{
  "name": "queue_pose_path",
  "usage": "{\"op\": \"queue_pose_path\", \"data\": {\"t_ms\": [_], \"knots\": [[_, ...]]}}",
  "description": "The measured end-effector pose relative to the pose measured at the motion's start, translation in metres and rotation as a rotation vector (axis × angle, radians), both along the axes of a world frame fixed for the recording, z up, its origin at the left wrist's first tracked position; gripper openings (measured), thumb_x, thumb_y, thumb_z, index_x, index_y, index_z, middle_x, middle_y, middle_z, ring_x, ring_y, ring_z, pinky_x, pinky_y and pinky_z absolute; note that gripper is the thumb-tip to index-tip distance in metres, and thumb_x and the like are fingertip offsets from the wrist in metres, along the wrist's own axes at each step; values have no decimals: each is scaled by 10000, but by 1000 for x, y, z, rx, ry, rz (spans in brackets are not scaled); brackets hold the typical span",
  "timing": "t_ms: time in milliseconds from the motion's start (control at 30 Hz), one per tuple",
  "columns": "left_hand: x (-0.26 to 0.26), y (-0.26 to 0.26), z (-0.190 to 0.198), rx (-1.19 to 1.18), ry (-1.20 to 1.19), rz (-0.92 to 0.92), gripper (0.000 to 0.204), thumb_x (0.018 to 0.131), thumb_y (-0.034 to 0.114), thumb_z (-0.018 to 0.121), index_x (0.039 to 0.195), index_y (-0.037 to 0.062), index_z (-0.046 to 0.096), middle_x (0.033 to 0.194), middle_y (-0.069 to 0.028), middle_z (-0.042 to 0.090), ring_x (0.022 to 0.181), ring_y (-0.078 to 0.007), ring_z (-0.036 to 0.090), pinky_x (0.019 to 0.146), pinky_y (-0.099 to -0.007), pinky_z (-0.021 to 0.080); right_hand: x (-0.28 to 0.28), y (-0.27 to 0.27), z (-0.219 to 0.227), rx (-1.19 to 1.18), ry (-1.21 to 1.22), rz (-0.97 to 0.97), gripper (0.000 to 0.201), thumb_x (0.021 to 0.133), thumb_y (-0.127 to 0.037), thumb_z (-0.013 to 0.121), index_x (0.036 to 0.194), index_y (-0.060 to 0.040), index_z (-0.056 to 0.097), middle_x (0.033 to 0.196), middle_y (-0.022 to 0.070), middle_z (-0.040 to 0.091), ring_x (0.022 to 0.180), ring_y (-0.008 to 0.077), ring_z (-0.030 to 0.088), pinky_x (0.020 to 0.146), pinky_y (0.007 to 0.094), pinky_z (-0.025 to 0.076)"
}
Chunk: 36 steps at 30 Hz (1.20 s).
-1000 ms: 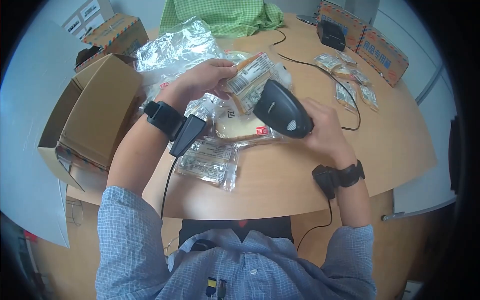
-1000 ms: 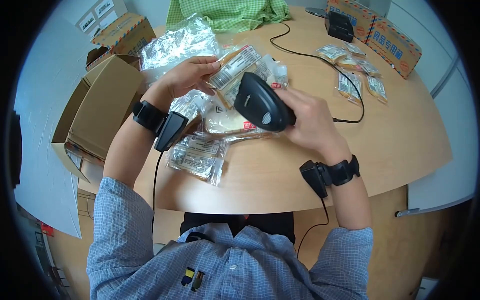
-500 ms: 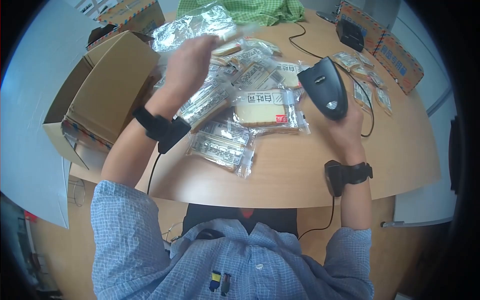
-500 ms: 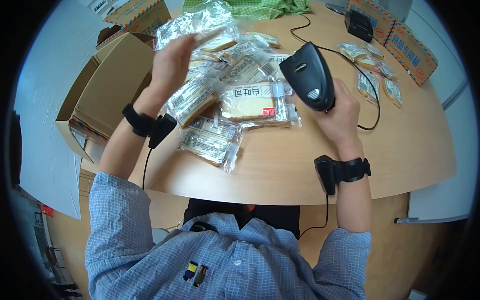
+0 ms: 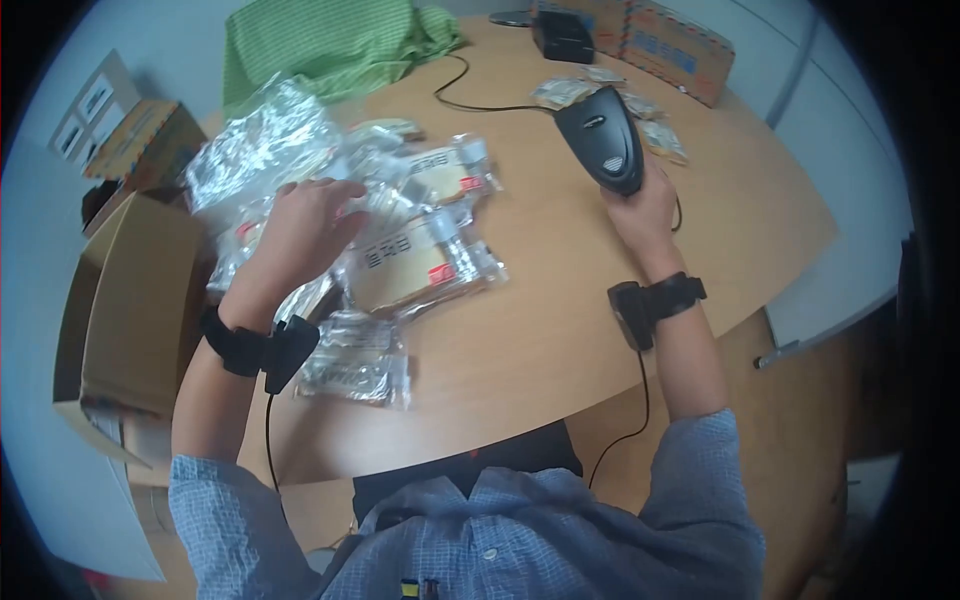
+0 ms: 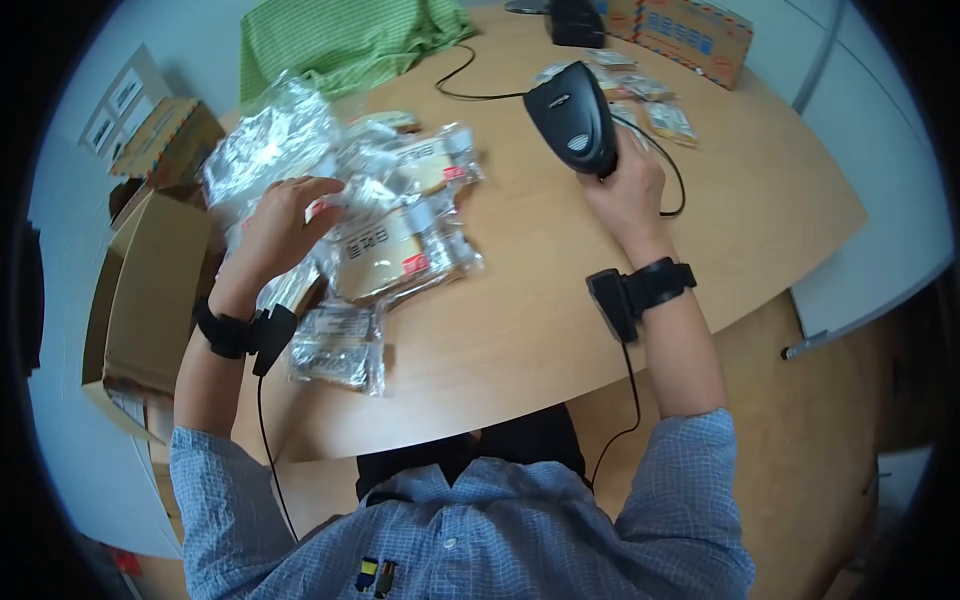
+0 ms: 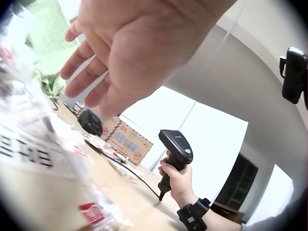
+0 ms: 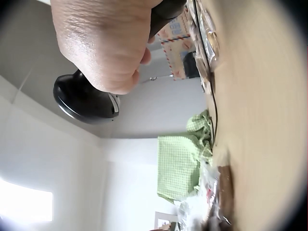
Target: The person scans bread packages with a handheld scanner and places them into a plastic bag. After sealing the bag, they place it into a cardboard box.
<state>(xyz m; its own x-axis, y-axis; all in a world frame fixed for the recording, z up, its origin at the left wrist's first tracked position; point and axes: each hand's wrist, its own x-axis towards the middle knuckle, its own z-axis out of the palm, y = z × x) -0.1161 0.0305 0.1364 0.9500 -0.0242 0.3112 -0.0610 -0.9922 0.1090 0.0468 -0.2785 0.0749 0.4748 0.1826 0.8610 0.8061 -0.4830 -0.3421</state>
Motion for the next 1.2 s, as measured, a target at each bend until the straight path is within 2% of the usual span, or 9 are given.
{"op": "queue_pose_path", "data": {"t_ms": [200, 367, 533, 567, 633, 733, 967, 1133, 1200], "knots": [[90, -69, -5, 4, 134, -221, 352, 782, 307, 585, 1070, 107, 606, 1003, -124, 625, 1004, -295, 549, 928, -492, 308, 26, -22, -9, 359, -7, -123, 247, 663, -77, 697, 853, -9, 555, 718, 114, 606, 595, 224, 601, 560, 292, 466], [161, -155, -24, 145, 255, -290, 435, 777, 309, 587, 1162, 112, 535, 1112, -131, 569, 1053, -318, 519, 965, -464, 315, 27, -28, -12, 411, -17, -130, 259, 663, -82, 701, 863, -12, 551, 731, 117, 613, 613, 225, 608, 574, 300, 473], [229, -204, -78, 3, 136, -247, 381, 815, 291, 516, 1132, 80, 530, 1129, -170, 553, 1062, -334, 515, 937, -477, 350, 27, -26, -18, 370, 35, -97, 291, 653, -95, 708, 891, -17, 557, 756, 144, 607, 674, 296, 612, 602, 333, 478], [236, -211, -88, -107, 103, -225, 328, 844, 251, 463, 1086, 43, 540, 1104, -183, 568, 1073, -347, 507, 925, -505, 343, 29, -28, -21, 356, 53, -67, 299, 649, -97, 710, 894, -17, 558, 766, 154, 606, 687, 315, 609, 609, 344, 479], [247, -218, -98, -102, 38, -205, 281, 849, 200, 452, 1029, 29, 584, 1063, -176, 594, 1019, -323, 551, 870, -437, 422, 32, -27, -21, 374, 45, -70, 313, 643, -112, 717, 896, -18, 559, 770, 161, 602, 704, 338, 601, 610, 364, 477], [249, -219, -90, 61, 49, -322, 227, 814, 164, 484, 844, 43, 673, 897, -133, 653, 867, -268, 630, 731, -346, 499, 34, -29, -23, 338, 29, -122, 311, 651, -152, 725, 876, -22, 555, 723, 152, 591, 681, 340, 596, 587, 369, 473], [208, -215, -71, 168, 159, -343, 200, 805, 148, 492, 876, 31, 637, 880, -155, 642, 841, -287, 625, 745, -370, 492, 25, -32, -7, 484, 23, -137, 279, 651, -117, 718, 857, -23, 554, 722, 133, 617, 674, 289, 623, 607, 328, 486], [230, -219, -81, 183, -131, -203, 211, 816, 157, 486, 878, 34, 646, 866, -137, 651, 829, -264, 634, 742, -363, 495, 27, -33, -11, 468, 30, -144, 254, 656, -89, 689, 860, -19, 555, 734, 138, 614, 679, 301, 622, 617, 325, 483], [241, -225, -76, 162, 231, -233, 239, 817, 186, 483, 882, 65, 679, 951, -130, 653, 919, -261, 622, 838, -381, 448, 30, -32, -11, 447, 0, -140, 251, 658, -90, 687, 860, -19, 554, 732, 142, 612, 682, 308, 621, 616, 329, 483]]}}
